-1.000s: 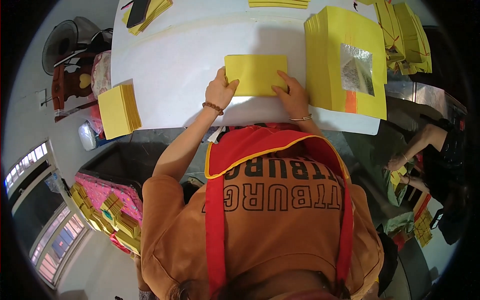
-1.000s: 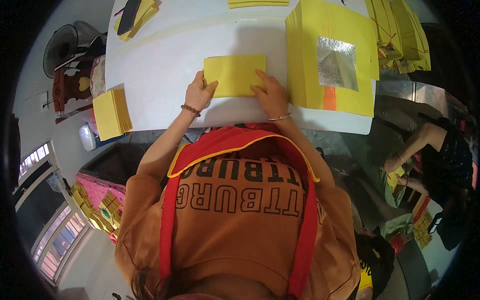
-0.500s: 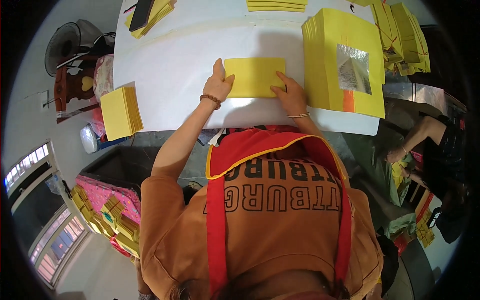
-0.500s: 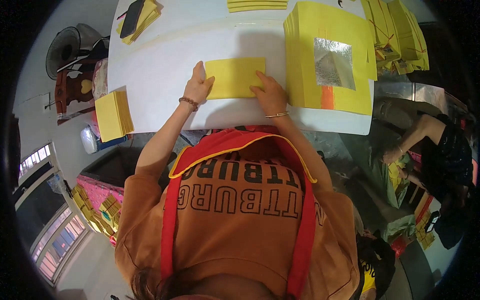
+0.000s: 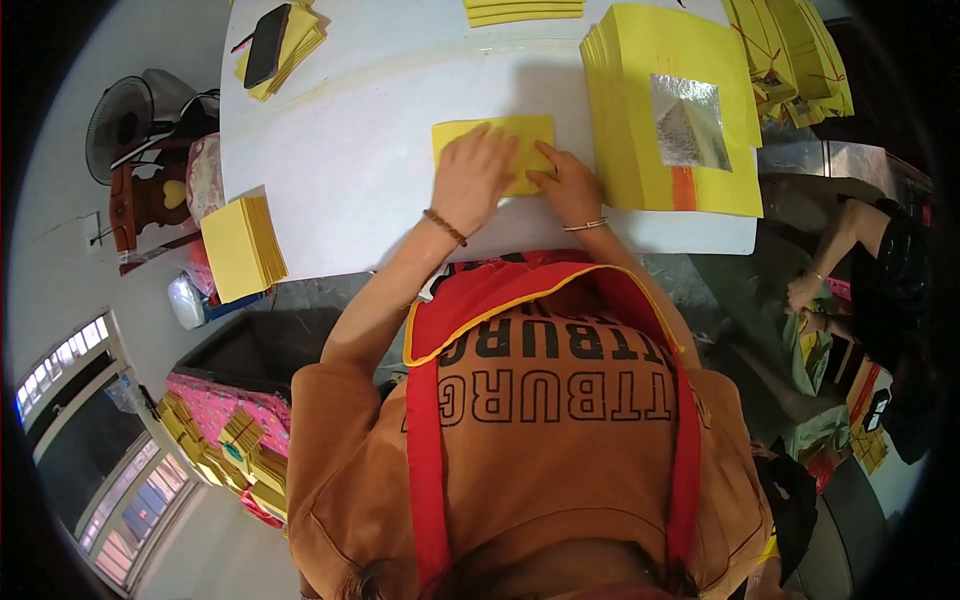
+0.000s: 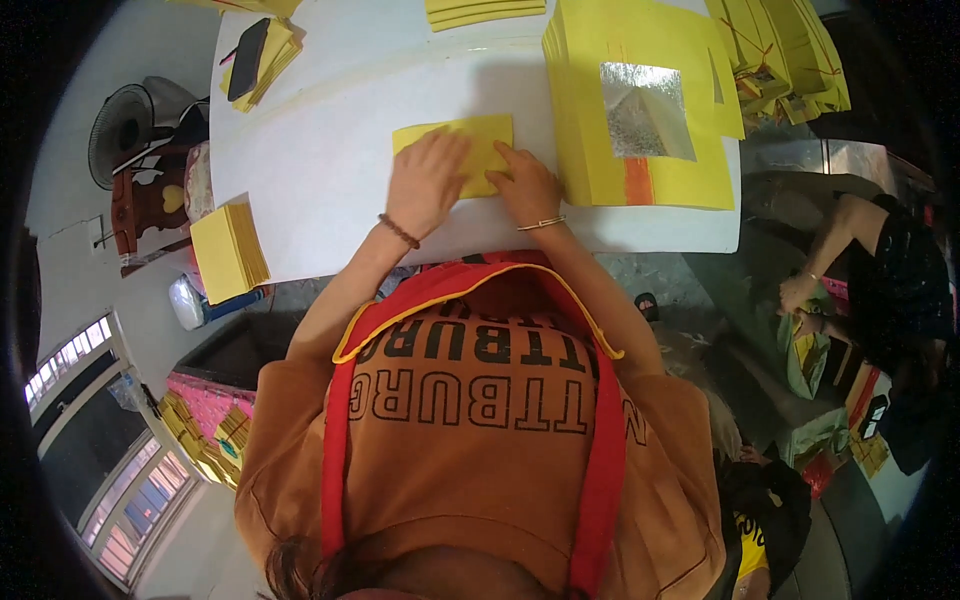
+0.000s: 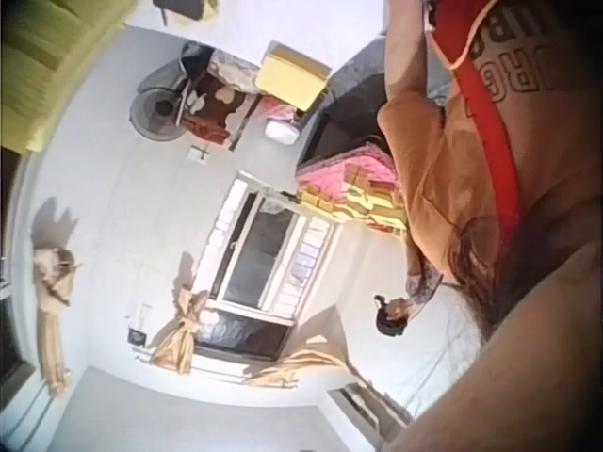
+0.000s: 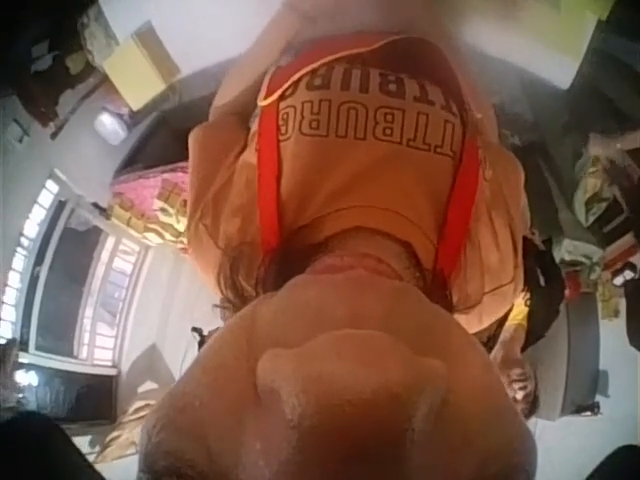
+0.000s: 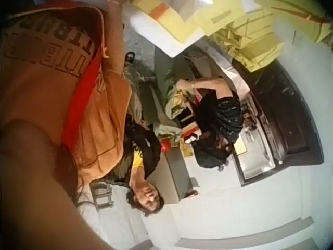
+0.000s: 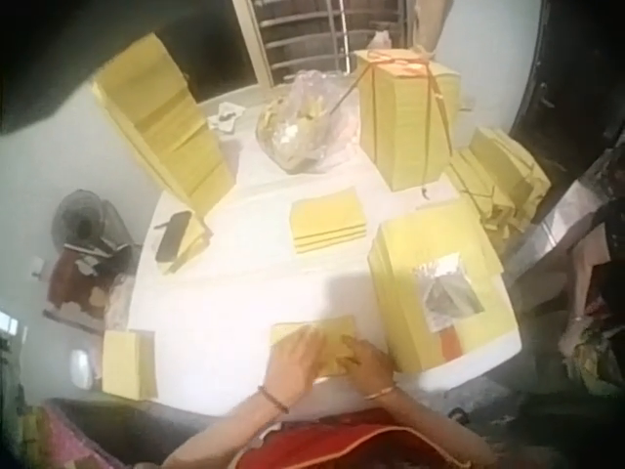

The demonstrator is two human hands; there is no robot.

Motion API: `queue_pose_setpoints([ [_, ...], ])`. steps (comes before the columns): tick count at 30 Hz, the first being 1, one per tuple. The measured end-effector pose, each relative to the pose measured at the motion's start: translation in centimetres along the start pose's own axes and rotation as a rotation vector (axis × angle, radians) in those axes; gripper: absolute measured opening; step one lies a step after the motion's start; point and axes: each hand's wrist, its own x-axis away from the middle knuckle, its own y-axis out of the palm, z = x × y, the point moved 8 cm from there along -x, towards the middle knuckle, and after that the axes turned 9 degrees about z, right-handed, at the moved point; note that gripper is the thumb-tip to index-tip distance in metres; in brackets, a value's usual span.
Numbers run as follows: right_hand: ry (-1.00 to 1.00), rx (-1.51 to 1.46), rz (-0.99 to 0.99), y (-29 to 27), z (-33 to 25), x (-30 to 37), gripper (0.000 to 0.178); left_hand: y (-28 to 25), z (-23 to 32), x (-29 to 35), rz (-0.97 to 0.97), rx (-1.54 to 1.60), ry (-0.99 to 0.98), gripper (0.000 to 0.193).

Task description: Folding and stacking sheets of yellow paper with metallic foil squares.

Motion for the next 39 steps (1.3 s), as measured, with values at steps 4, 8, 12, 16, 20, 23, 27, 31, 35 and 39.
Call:
queue_pose_setpoints([
  [4,0.005,-0.052,-0.003,0.1,0.1,0.0,0.046,2.4,2.2,1.0,-0.043,-0.105,0.29,0.062],
  [8,-0.002,0.048,-0.043,0.0,-0.2,0.0,0.046,3.3,1.5,1.3,-0.096,-0.106,0.222,0.065],
  [12,-0.139,0.038,0.108,-1.4,-1.3,1.7,0.047,3.4,1.5,1.1,-0.113,-0.087,0.212,0.067],
  [16,-0.684,0.309,0.032,0.5,-6.6,4.0,0.057,4.0,1.1,1.5,-0.184,-0.13,0.218,0.066],
  [20,-0.854,0.252,-0.064,3.6,-5.3,4.9,0.061,3.9,0.9,1.5,-0.122,-0.101,0.24,0.062],
  [23,-0.715,0.279,-0.12,3.9,-4.8,4.3,0.061,3.4,-2.2,1.1,-0.024,0.393,-0.016,0.057],
  [27,-0.686,0.447,-0.23,4.8,-4.6,4.3,0.061,2.7,-3.7,1.2,0.074,0.8,-0.114,0.052],
  [31,-0.699,0.416,-0.217,4.7,-4.5,4.4,0.058,1.2,-2.6,0.5,0.024,0.285,0.055,0.05],
  [35,-0.69,0.456,-0.259,4.8,-4.6,4.5,0.053,2.3,-2.0,1.6,-0.077,-0.174,0.265,0.057],
  [39,-0.609,0.205,-0.197,4.0,-4.5,3.3,0.044,2.5,-1.9,1.8,-0.096,-0.176,0.252,0.057],
])
